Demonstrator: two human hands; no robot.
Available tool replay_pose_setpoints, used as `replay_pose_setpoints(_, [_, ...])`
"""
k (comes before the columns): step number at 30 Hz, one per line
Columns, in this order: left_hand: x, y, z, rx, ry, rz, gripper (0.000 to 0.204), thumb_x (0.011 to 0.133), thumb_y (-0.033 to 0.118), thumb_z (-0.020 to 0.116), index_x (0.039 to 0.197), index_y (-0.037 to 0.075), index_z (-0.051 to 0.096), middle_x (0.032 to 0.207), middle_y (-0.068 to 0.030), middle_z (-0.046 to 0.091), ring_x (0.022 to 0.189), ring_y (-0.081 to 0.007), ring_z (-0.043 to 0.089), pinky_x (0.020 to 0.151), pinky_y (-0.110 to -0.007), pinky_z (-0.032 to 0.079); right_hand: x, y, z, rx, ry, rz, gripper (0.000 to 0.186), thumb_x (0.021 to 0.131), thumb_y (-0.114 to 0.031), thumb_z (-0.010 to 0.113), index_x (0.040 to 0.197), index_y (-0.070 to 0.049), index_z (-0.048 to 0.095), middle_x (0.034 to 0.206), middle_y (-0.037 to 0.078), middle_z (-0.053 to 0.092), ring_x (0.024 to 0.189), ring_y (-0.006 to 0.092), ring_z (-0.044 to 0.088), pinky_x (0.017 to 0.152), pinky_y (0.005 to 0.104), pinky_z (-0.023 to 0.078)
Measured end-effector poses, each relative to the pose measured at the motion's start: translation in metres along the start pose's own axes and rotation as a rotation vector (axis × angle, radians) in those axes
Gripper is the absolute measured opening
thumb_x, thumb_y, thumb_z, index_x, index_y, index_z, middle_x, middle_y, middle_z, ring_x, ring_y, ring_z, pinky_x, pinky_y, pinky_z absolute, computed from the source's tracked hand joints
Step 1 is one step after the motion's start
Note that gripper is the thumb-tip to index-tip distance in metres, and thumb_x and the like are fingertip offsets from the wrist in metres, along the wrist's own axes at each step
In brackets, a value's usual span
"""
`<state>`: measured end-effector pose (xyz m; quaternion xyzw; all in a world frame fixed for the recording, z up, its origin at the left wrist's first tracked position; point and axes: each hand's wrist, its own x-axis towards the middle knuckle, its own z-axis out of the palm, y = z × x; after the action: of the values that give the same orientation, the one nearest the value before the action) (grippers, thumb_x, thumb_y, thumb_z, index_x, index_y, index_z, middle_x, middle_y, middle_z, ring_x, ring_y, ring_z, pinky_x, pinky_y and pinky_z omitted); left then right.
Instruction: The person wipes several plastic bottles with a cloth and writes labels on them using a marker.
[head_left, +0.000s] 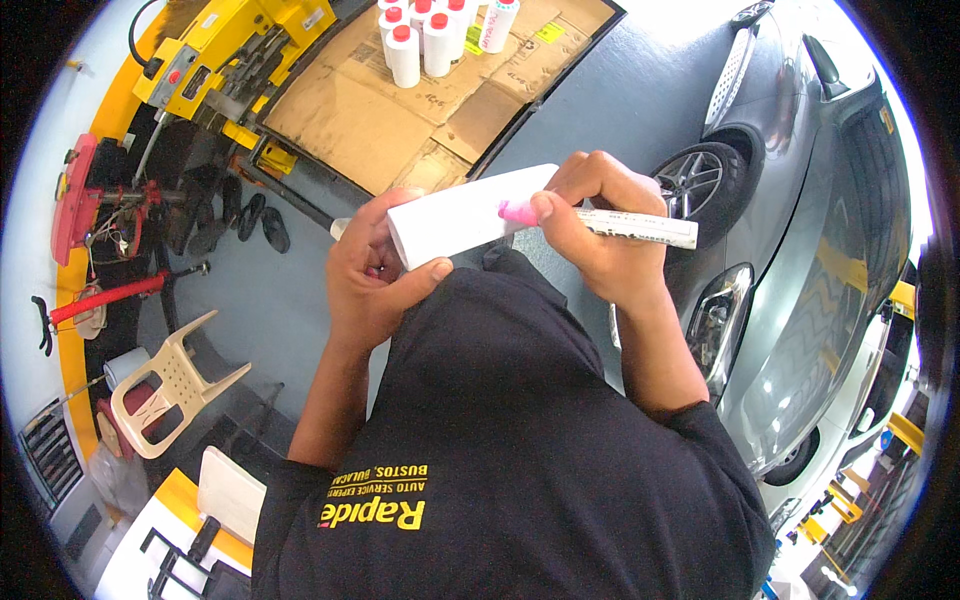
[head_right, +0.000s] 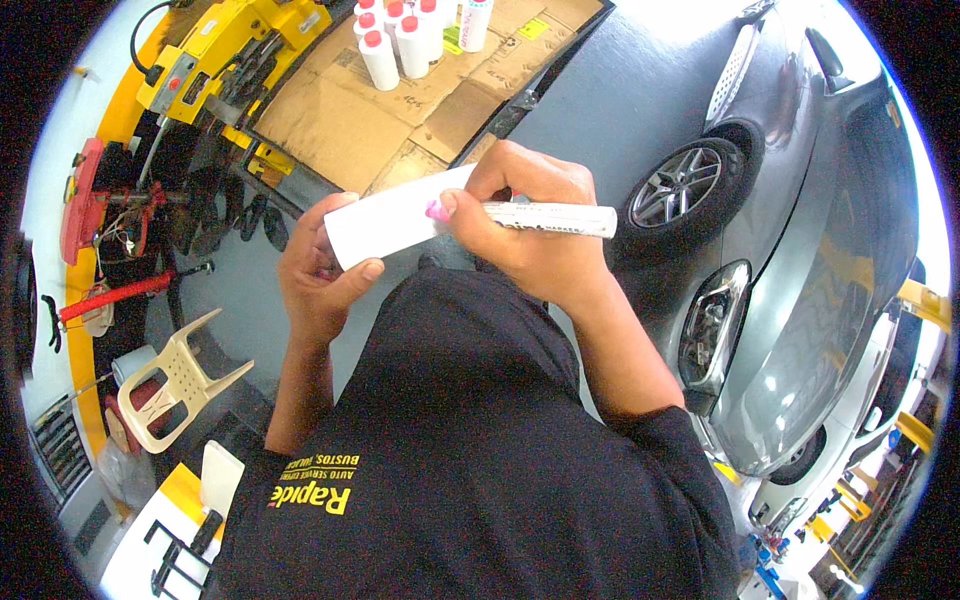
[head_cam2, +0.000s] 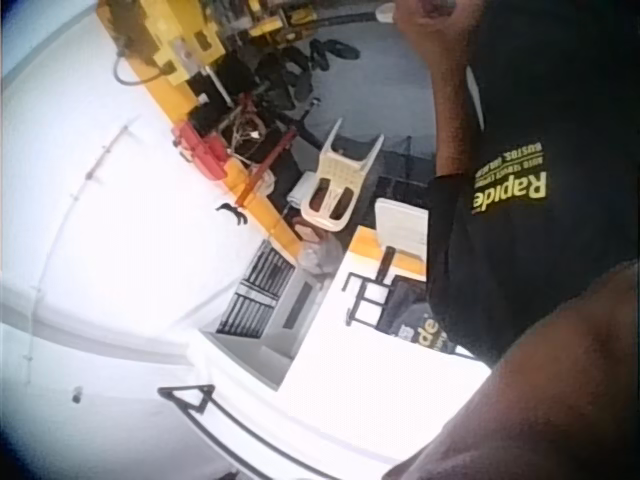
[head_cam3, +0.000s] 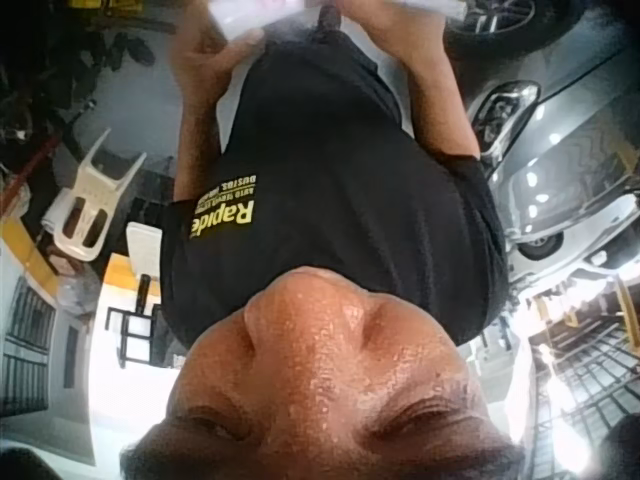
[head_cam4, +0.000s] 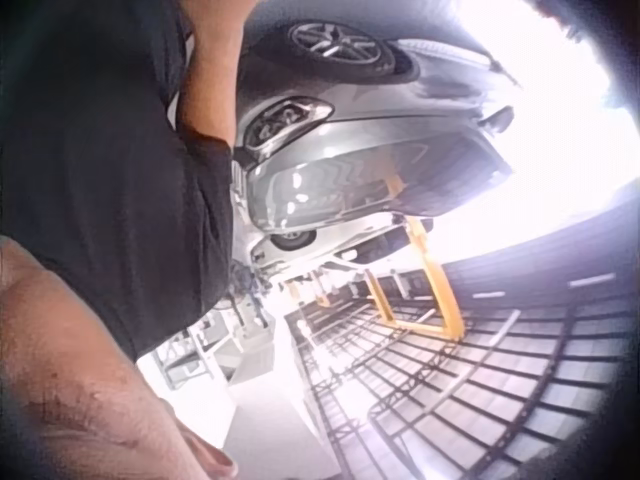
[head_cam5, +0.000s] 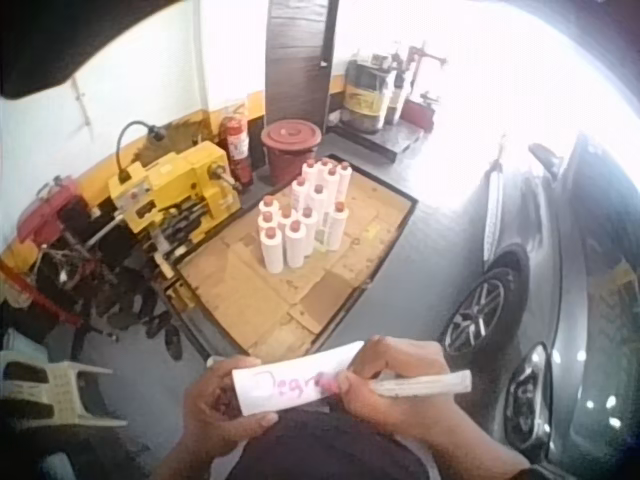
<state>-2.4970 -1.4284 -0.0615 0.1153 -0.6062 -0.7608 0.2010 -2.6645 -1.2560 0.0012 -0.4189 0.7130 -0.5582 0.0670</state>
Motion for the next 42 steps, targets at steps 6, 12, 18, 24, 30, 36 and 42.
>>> replay_pose_setpoints(6, [-0.001, 0.001, 0.001, 0.014, -0.013, -0.018, 0.065, 0.08, -0.007, 0.078, 0.138, -0.003, 0.047, 0.119, -0.0161, 0.067, 0.109, -0.0175, 0.065, 0.092, -0.029, 0.052, -0.001, -0.003, -0.006, 0.096, 0.086, 0.097, 0.022, 0.087, -0.001, 0.068, 0.072, -0.002, 0.051, 0.067, 0.004, 0.057, 0.06, 0.0087, 0.045, 0.055, 0.0267, 0.034])
replay_pose_setpoints(12, [0.0, 0.004, 0.0, 0.017, -0.013, -0.027, 0.066, 0.08, -0.007, 0.078, 0.138, -0.003, 0.047, 0.119, -0.0157, 0.067, 0.109, -0.017, 0.065, 0.092, -0.029, 0.052, -0.001, -0.001, -0.005, 0.007, 0.046, 0.043, 0.025, 0.088, -0.002, 0.067, 0.071, -0.003, 0.05, 0.066, 0.003, 0.055, 0.059, 0.0082, 0.043, 0.055, 0.0266, 0.034])
replay_pose_setpoints(18, [-0.001, 0.005, -0.004, 0.021, -0.013, -0.033, 0.065, 0.08, -0.007, 0.077, 0.138, -0.003, 0.047, 0.119, -0.0158, 0.068, 0.11, -0.0178, 0.066, 0.094, -0.03, 0.052, -0.001, 0.0, -0.005, -0.004, 0.024, 0.088, 0.025, 0.089, -0.003, 0.067, 0.072, -0.003, 0.049, 0.066, 0.003, 0.054, 0.06, 0.0083, 0.042, 0.056, 0.0263, 0.033])
replay_pose_setpoints(24, [0.0, 0.004, -0.008, 0.017, -0.01, 0.002, 0.065, 0.08, -0.007, 0.077, 0.138, -0.004, 0.047, 0.119, -0.0163, 0.068, 0.11, -0.0186, 0.066, 0.096, -0.031, 0.052, 0.004, -0.003, -0.004, 0.113, 0.143, 0.092, 0.024, 0.085, -0.007, 0.072, 0.069, -0.002, 0.055, 0.065, 0.002, 0.06, 0.059, 0.0068, 0.05, 0.054, 0.0254, 0.04])
replay_pose_setpoints(30, [-0.002, 0.004, -0.012, 0.03, -0.002, 0.013, 0.065, 0.08, -0.007, 0.077, 0.138, -0.004, 0.047, 0.12, -0.0168, 0.067, 0.112, -0.0187, 0.065, 0.096, -0.032, 0.051, 0.005, -0.005, -0.005, 0.048, 0.138, 0.085, 0.023, 0.084, -0.007, 0.072, 0.07, -0.002, 0.056, 0.065, 0.003, 0.06, 0.059, 0.0071, 0.05, 0.055, 0.0249, 0.04])
replay_pose_setpoints(36, [-0.004, 0.002, -0.012, -0.009, 0.008, 0.027, 0.064, 0.081, -0.007, 0.076, 0.138, -0.004, 0.047, 0.12, -0.0162, 0.067, 0.111, -0.0183, 0.065, 0.095, -0.03, 0.051, 0.003, -0.007, -0.003, 0.051, 0.124, 0.089, 0.021, 0.084, -0.006, 0.072, 0.07, -0.002, 0.057, 0.066, 0.004, 0.061, 0.059, 0.0072, 0.051, 0.055, 0.0253, 0.041])
replay_pose_setpoints(42, [-0.007, 0.003, -0.014, 0.002, 0.012, -0.004, 0.064, 0.081, -0.006, 0.077, 0.138, -0.004, 0.047, 0.119, -0.0161, 0.067, 0.111, -0.0177, 0.064, 0.095, -0.03, 0.051, 0.001, -0.008, -0.003, -0.002, 0.1, 0.062, 0.021, 0.083, -0.006, 0.074, 0.07, -0.002, 0.058, 0.066, 0.005, 0.061, 0.058, 0.0077, 0.053, 0.054, 0.0251, 0.041])
